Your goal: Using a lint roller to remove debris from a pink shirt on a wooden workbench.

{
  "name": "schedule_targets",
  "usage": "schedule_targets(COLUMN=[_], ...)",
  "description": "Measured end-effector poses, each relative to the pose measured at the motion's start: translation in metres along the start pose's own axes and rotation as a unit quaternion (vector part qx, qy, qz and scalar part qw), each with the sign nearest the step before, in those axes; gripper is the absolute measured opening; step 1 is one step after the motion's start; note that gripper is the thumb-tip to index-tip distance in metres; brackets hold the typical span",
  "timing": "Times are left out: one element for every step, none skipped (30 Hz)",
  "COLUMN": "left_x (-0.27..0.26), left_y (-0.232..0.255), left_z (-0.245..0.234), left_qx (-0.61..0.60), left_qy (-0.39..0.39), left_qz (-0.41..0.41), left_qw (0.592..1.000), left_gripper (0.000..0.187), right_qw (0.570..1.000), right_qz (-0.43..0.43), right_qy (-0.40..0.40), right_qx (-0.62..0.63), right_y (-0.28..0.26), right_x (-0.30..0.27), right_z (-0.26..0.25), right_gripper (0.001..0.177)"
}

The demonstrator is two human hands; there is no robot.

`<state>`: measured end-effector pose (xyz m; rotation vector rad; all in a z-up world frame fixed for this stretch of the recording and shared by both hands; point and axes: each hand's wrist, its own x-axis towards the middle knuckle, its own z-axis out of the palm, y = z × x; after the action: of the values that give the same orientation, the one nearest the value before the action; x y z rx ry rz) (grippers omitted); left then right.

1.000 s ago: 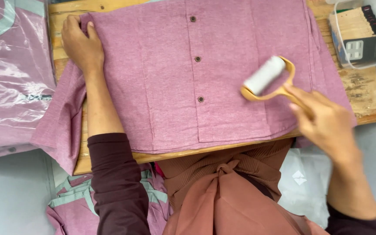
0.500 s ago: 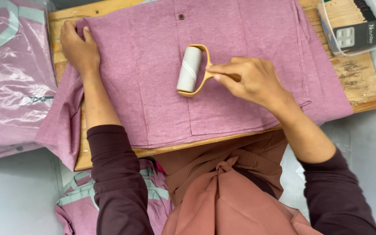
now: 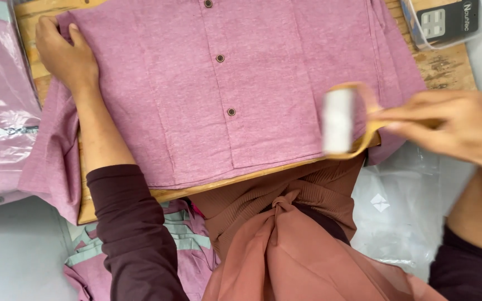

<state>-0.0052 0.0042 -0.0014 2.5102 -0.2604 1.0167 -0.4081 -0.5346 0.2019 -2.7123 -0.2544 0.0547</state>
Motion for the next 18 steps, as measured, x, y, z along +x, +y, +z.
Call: schedule_targets(left_x=[0.0,0.001,0.0,0.0,0.0,0.001,0.001,0.001,0.001,0.003,0.002,0.002,0.002,0.003,0.001,0.0,0.0,0.001], left_y=[0.002,0.005,0.007,0.007,0.007,0.007,0.007,0.006,0.006,0.004,0.003,0.001,0.003,0.005,0.006,0.005,0.005,0.005], left_z=[-0.003,-0.005,-0.007,-0.008,-0.008,-0.008,-0.008,-0.009,-0.008,-0.008,-0.007,-0.006,-0.007,-0.008,-0.009,-0.009,-0.009,-0.009], left_qx=[0.001,-0.005,-0.01,-0.01,-0.011,-0.013,-0.012,-0.02,-0.029,-0.029,-0.031,-0.034,-0.035,-0.034,-0.032,-0.033,-0.022,-0.011], left_qy=[0.0,-0.005,-0.013,-0.015,-0.015,-0.016,-0.016,-0.019,-0.023,-0.024,-0.019,-0.014,-0.015,-0.015,-0.017,-0.02,-0.021,-0.022], left_qz=[0.004,-0.004,-0.013,-0.01,-0.012,-0.014,-0.012,-0.013,-0.014,-0.011,-0.008,-0.005,-0.006,-0.01,-0.015,-0.017,-0.017,-0.018], left_qw=[1.0,1.0,1.0,1.0,1.0,1.0,1.0,1.0,0.999,0.999,0.999,0.999,0.999,0.999,0.999,0.999,0.999,1.0], left_gripper=[0.024,0.022,0.02,0.02,0.021,0.022,0.022,0.021,0.02,0.02,0.019,0.018,0.018,0.018,0.017,0.017,0.019,0.021], right_qw=[1.0,0.997,0.988,0.988,0.979,0.967,0.967,0.97,0.97,0.97,0.971,0.971,0.971,0.972,0.966,0.966,0.978,0.984], right_qz=[0.001,-0.061,-0.121,-0.119,-0.153,-0.186,-0.186,-0.142,-0.097,-0.096,-0.102,-0.109,-0.107,-0.037,0.036,0.038,0.077,0.115], right_qy=[0.003,-0.045,-0.095,-0.094,-0.102,-0.109,-0.107,-0.137,-0.166,-0.165,-0.167,-0.169,-0.171,-0.169,-0.169,-0.171,-0.141,-0.11], right_qx=[0.003,0.018,0.034,0.037,0.088,0.138,0.14,0.143,0.147,0.149,0.14,0.131,0.13,0.161,0.191,0.191,0.136,0.08], right_y=[-0.007,-0.013,-0.02,-0.032,-0.044,-0.056,-0.062,-0.068,-0.074,-0.055,-0.036,-0.018,-0.002,0.013,0.028,0.044,0.059,0.075], right_x=[0.017,0.033,0.05,0.064,0.08,0.096,0.101,0.106,0.111,0.105,0.098,0.092,0.079,0.067,0.053,0.034,0.015,-0.004], right_z=[0.016,0.032,0.048,0.064,0.079,0.094,0.091,0.088,0.086,0.084,0.082,0.081,0.062,0.044,0.026,0.015,0.004,-0.008], right_gripper=[0.031,0.033,0.037,0.037,0.033,0.031,0.031,0.03,0.03,0.03,0.03,0.031,0.031,0.035,0.04,0.04,0.044,0.047])
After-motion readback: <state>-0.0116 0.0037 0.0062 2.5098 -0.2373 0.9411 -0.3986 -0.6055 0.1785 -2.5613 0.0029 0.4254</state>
